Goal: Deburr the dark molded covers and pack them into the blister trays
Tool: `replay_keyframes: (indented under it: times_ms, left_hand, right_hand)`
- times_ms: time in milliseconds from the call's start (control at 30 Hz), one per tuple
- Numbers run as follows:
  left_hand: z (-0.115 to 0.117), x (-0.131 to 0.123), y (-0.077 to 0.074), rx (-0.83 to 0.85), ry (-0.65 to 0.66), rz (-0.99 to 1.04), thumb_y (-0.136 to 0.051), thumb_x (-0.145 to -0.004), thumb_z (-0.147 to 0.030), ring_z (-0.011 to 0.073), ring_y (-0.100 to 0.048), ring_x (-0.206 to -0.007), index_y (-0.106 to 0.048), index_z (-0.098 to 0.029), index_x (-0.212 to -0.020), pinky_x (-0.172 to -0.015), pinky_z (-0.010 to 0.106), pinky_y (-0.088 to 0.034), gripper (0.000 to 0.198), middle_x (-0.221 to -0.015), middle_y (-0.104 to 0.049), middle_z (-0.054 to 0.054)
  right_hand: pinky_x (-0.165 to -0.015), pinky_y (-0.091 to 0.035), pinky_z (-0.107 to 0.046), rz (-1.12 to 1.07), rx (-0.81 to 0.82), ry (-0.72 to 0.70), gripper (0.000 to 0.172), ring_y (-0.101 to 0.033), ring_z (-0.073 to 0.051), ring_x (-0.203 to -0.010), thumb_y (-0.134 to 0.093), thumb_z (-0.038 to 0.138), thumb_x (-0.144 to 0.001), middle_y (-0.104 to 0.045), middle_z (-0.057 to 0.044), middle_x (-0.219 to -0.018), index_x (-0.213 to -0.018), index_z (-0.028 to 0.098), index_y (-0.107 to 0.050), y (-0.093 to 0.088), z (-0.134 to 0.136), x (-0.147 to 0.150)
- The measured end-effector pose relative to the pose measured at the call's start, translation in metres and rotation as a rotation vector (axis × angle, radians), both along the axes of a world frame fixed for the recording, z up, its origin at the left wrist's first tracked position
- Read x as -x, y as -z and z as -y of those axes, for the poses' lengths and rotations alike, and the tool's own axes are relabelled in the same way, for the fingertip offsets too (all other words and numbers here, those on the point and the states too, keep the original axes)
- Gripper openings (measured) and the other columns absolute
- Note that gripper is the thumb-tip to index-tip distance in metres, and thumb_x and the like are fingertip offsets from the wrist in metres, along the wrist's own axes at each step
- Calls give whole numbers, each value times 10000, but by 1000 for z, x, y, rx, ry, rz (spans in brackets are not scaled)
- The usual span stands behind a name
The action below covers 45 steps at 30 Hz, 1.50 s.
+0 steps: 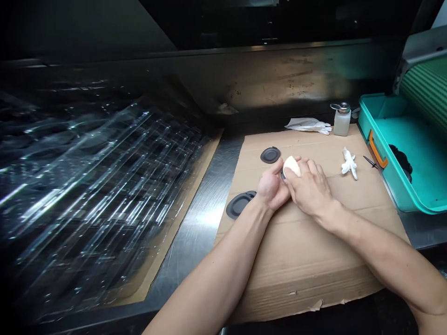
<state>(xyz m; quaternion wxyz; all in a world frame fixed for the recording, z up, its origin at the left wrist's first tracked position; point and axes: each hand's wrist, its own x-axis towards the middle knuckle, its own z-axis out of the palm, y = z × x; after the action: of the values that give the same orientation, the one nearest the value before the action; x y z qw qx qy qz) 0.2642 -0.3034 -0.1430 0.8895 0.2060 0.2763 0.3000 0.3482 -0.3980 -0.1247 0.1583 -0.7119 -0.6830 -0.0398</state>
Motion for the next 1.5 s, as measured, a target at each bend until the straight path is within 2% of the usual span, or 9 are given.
replay_keyframes:
  times_ms: [167, 333, 500, 633, 767, 967, 1133, 1333, 1500]
  left_hand:
    - [-16, 9, -2, 53, -160, -11, -323, -1082, -343, 261, -723, -1147, -602, -113, -1259, -1004, 460, -594, 403, -1264, -717, 173]
    - [-14, 11, -9, 175, -193, 100, -226, -1095, -405, 282, -714, -1174, -549, -112, -1251, -858, 414, -655, 464, -1218, -704, 206]
    - [-2, 12, -19, 238, -108, 176, -286, -1076, -430, 336, -689, -1215, -559, -98, -1140, -786, 382, -668, 434, -1102, -698, 206]
    - [0, 15, -23, 205, -80, 180, -301, -1068, -425, 325, -697, -1188, -565, -116, -1094, -828, 417, -659, 407, -1011, -697, 164]
    - [1, 15, -22, 125, -98, 116, -323, -1061, -421, 313, -719, -1128, -546, -151, -1098, -886, 490, -635, 353, -966, -691, 121]
    - [6, 7, -15, -11, -102, 49, -381, -1046, -538, 289, -736, -1025, -504, -192, -1241, -889, 518, -613, 416, -1011, -678, 93]
    - [12, 3, -19, -146, -37, -34, -397, -1059, -490, 219, -730, -898, -514, -194, -1197, -836, 416, -619, 348, -961, -663, 56]
    - [23, 75, -42, -990, -318, -529, -712, -903, -430, 223, -674, -1088, -627, -237, -1176, -927, 393, -576, 345, -1231, -677, 80]
    - [22, 165, -25, -1099, -424, -1052, -698, -883, -448, 304, -646, -1158, -644, -331, -1139, -940, 521, -555, 286, -1285, -654, 74]
  right_hand:
    - [-877, -492, -391, -139, -61, -418, 307, -572, -250, -1028, -479, 338, -1048, -699, -106, -1162, -1119, 230, -758, -8, 5, -17]
    - [-959, -481, -437, -319, -452, 64, 332, -650, -270, -1041, -545, 389, -1001, -747, -105, -1155, -1177, 193, -747, -5, -9, -58]
    - [-919, -474, -425, -214, -202, 238, 319, -678, -285, -932, -570, 418, -948, -771, -90, -961, -1066, 207, -777, 13, -16, -75]
    - [-907, -471, -426, -149, -50, 171, 328, -669, -293, -950, -578, 442, -950, -752, -108, -960, -1033, 205, -789, 22, -16, -71]
    - [-904, -492, -417, -259, -220, 150, 371, -670, -269, -965, -518, 458, -1004, -746, -100, -970, -978, 210, -793, 12, -15, -68]
    - [-1048, -477, -497, -279, -265, -242, 535, -612, -312, -1231, -706, 473, -903, -669, -115, -1363, -1376, 229, -648, -7, -7, -59]
    - [-1000, -512, -485, -252, -232, -334, 299, -666, -294, -1158, -677, 303, -923, -701, -98, -1313, -1211, 247, -733, -2, -5, -54]
    - [-860, -534, -422, -334, -417, -81, 361, -683, -259, -911, -764, 440, -843, -756, -96, -1064, -1116, 207, -727, -7, -7, -49]
    - [-869, -486, -438, -225, 43, -358, 384, -643, -269, -924, -745, 516, -840, -715, -83, -1007, -1063, 208, -694, 1, 6, -15]
